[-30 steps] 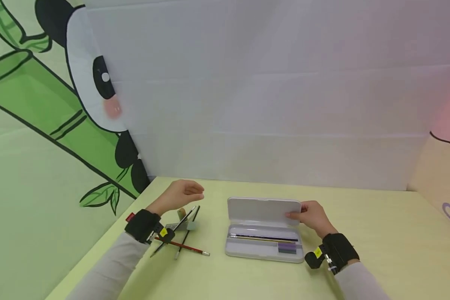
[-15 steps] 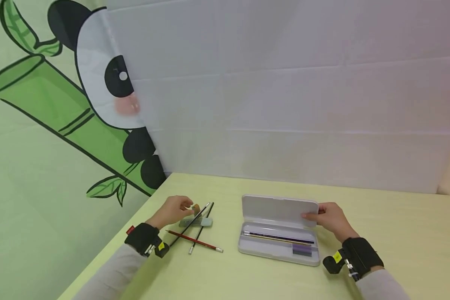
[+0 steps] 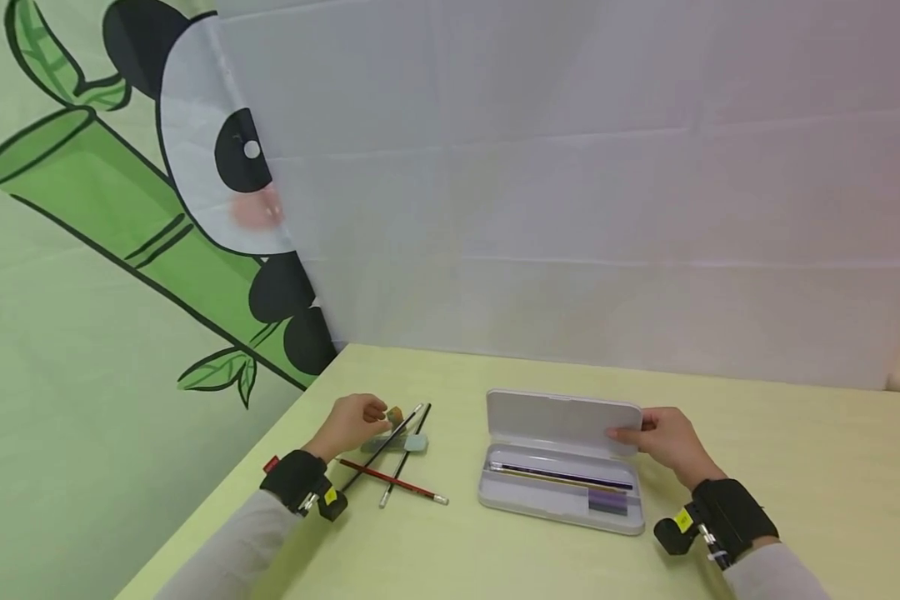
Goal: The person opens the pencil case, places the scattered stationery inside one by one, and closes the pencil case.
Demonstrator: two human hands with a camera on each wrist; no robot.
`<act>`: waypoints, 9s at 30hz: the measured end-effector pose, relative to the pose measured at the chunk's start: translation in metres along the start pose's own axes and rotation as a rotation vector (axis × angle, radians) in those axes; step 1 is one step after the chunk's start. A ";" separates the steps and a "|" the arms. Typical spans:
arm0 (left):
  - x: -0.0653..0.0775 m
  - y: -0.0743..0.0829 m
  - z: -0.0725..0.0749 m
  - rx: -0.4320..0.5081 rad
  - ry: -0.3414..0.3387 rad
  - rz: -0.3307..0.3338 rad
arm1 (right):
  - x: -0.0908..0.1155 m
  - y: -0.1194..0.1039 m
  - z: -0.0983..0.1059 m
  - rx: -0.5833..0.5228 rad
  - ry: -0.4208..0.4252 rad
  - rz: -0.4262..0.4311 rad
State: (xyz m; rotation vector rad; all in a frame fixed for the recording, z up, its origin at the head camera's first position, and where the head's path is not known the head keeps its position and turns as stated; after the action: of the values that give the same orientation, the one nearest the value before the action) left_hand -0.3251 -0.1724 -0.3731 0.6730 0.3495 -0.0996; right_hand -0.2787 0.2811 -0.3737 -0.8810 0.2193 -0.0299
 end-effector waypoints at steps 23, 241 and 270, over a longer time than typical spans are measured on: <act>-0.001 -0.035 0.033 0.013 0.001 -0.115 | 0.075 -0.037 -0.041 -0.020 0.134 -0.078; 0.065 0.186 -0.087 0.080 -0.355 -1.096 | 0.116 -0.012 -0.005 0.087 0.333 -0.127; 0.072 0.189 -0.129 -0.072 -0.376 -1.083 | 0.094 0.001 0.010 0.043 0.300 -0.114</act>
State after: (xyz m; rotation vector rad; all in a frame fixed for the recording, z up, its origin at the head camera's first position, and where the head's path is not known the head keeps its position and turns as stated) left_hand -0.2566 0.0577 -0.3798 0.3181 0.3177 -1.2221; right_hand -0.1854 0.2783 -0.3853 -0.8434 0.4470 -0.2734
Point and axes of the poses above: each hand's wrist, its own x-axis away from the middle knuckle, its own z-axis out of the back of the hand, y = z × x, the point moved 1 cm from there along -x, towards the middle knuckle, and after that the axes turned 15 degrees about y, right-handed, at the moved point
